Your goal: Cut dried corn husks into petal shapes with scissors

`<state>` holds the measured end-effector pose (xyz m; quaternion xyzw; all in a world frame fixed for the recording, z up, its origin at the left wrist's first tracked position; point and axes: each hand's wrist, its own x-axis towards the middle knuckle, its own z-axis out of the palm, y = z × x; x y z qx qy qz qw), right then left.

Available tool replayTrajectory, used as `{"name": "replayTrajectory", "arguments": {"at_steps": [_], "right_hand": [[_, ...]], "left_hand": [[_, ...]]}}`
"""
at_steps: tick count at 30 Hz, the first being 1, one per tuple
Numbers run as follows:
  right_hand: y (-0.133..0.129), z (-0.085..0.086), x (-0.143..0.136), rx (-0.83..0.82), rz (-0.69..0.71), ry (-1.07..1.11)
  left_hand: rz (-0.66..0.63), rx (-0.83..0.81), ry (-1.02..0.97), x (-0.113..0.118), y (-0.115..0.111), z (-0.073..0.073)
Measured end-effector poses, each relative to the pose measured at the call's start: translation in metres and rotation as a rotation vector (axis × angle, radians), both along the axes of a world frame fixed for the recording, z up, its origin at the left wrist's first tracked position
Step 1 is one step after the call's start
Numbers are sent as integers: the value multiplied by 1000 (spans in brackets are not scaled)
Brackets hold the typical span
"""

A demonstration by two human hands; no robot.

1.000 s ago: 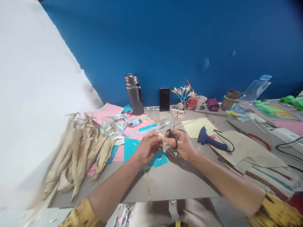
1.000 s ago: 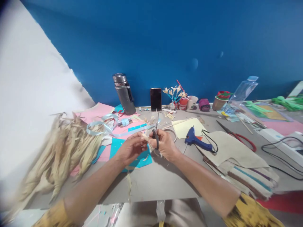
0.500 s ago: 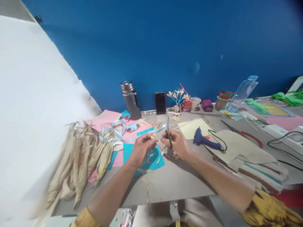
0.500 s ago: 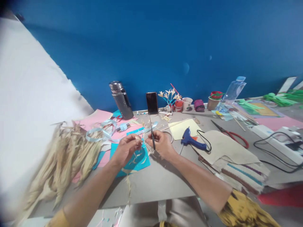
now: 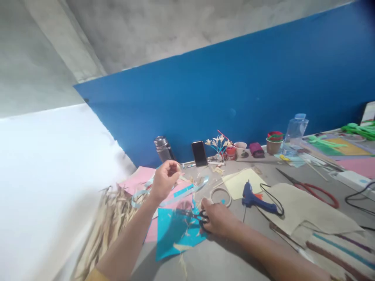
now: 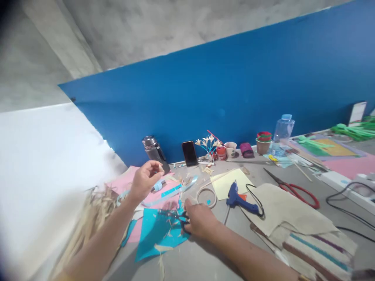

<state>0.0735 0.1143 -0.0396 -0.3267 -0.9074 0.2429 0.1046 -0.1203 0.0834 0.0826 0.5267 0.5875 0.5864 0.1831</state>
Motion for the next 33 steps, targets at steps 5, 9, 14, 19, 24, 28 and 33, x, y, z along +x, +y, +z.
{"name": "replayTrajectory", "arguments": {"at_steps": [5, 9, 14, 19, 24, 28, 33], "right_hand": [[1, -2, 0, 35, 112, -14], [0, -8, -2, 39, 187, -35], [-1, -11, -5, 42, 231, -99], [3, -8, -5, 15, 259, -154], [7, -10, -6, 13, 262, -209], [7, -11, -6, 36, 267, -212], [8, -11, -5, 29, 258, -197]], "left_hand": [[-145, -29, -36, 15, 34, 1], [-302, -155, -59, 22, 72, -16], [-365, -343, 8, 31, 126, -47], [-376, -402, 11, 28, 167, -76], [-378, -453, 26, 21, 193, -101], [-411, -481, 100, 24, 202, -107], [-363, -462, 236, 17, 194, -81]]}}
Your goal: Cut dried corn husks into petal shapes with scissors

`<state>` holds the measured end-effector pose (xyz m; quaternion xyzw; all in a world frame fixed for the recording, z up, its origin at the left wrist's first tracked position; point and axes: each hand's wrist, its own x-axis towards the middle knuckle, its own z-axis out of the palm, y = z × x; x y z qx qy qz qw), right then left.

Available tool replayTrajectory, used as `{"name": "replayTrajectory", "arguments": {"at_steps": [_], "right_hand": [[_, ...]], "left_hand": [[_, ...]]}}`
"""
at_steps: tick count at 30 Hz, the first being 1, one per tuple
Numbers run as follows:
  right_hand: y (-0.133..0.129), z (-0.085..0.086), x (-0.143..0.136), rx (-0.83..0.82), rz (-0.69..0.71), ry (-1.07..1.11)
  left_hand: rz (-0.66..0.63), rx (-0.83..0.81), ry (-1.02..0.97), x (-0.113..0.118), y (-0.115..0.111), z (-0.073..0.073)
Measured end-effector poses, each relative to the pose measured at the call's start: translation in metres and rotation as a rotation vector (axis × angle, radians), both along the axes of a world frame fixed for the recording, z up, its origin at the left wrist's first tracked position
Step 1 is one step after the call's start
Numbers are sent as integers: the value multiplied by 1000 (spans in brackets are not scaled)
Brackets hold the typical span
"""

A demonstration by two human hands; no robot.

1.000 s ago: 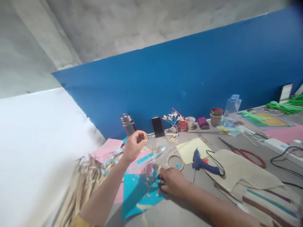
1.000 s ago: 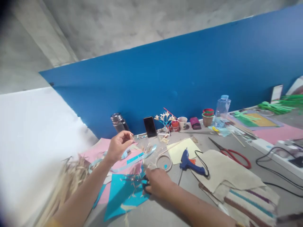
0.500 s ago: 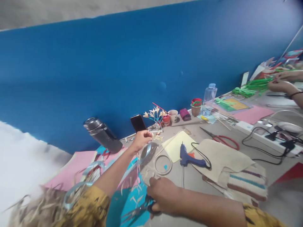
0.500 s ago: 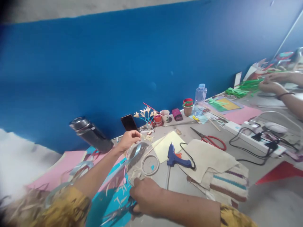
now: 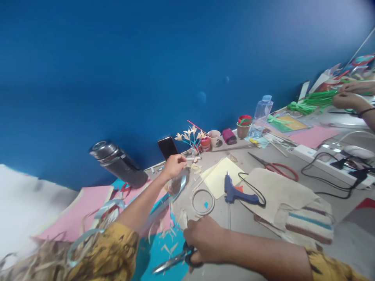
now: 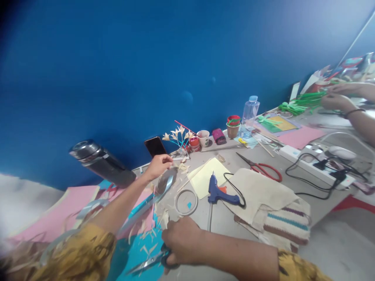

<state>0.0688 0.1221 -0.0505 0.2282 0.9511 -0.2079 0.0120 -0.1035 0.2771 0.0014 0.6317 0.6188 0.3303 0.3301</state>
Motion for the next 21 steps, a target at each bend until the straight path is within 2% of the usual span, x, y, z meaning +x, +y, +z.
{"name": "replayTrajectory", "arguments": {"at_steps": [2, 4, 6, 7, 9, 10, 12, 13, 15, 18, 19, 21], "right_hand": [[0, 0, 1, -3, -8, 14], [0, 1, 2, -5, -21, 28], [-1, 0, 3, -2, -29, 41], [-1, -1, 3, -2, -31, 50], [-2, -3, 5, -7, -36, 65], [-2, -4, 5, -11, -45, 78], [-2, -7, 6, -24, -88, 120], [-1, -8, 6, -34, -122, 155], [-1, -9, 6, -80, -191, 236], [-4, -9, 6, -158, -241, 393], [-7, -8, 7, -162, -222, 449], [-15, -7, 8, -122, -133, 536]], "left_hand": [[-13, 10, 59, -7, -19, 25], [-100, 35, 203, -13, -50, 55], [-175, 58, 318, -18, -95, 85], [-161, 48, 330, -21, -121, 97], [-84, 35, 304, -25, -177, 111], [-46, 25, 262, -26, -205, 110], [13, -50, 102, -25, -256, 94], [64, -94, -1, -22, -277, 79], [255, -166, -167, -11, -310, 41], [576, -140, -444, 16, -331, -13], [631, -138, -548, 26, -332, -25], [626, -89, -683, 46, -328, -37]]}}
